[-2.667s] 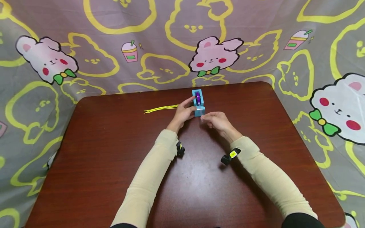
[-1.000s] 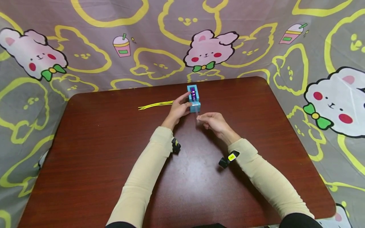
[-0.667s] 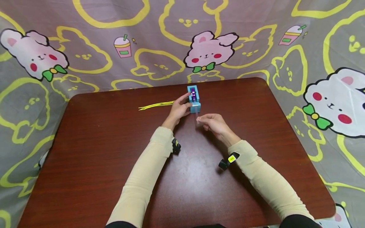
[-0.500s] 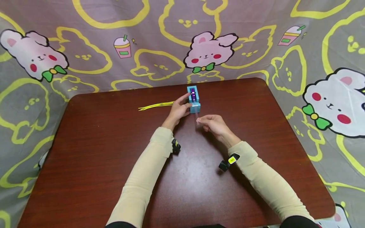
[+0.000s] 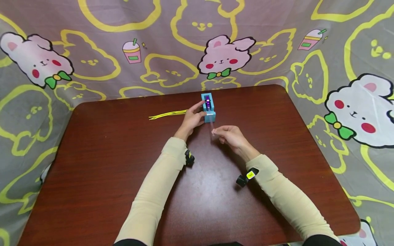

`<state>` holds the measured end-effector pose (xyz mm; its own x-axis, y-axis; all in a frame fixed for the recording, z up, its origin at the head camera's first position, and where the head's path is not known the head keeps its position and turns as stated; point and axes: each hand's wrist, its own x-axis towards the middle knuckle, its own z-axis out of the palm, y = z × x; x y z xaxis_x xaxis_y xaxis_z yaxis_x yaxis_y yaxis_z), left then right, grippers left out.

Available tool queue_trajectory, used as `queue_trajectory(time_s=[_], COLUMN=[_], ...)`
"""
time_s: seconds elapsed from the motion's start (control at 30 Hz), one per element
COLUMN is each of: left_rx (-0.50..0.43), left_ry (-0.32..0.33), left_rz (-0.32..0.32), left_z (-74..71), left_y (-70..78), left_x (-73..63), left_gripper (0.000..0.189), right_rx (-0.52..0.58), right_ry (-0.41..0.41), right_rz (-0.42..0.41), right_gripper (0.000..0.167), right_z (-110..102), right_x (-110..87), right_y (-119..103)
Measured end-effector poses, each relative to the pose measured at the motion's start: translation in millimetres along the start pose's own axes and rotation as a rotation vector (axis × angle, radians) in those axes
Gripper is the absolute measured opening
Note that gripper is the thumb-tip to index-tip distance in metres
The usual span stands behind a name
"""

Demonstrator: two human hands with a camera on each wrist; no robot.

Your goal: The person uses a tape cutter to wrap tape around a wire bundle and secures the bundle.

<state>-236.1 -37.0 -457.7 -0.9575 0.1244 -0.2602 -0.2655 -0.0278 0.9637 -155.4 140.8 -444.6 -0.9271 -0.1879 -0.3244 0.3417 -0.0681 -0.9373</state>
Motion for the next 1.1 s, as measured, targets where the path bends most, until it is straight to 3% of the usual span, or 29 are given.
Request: queue_trajectory(time_s=[0.8, 1.1], left_rx=[-0.004, 0.002], left_ry=[-0.015, -0.025], left_rz=[0.012, 0.015], left_z=[-1.4, -0.8], left_y=[0.7, -2.5], left_x=[3.1, 2.8], left_gripper=[0.053, 0.053], right_rx=[0.041, 0.021], right_ry=[-0.033, -0.031], right_rz=[-0.016, -0.01], right_gripper=[0.02, 0.012], right_z=[3.6, -0.1], right_x=[-9.1, -15.1], right_y=[1.8, 4.2])
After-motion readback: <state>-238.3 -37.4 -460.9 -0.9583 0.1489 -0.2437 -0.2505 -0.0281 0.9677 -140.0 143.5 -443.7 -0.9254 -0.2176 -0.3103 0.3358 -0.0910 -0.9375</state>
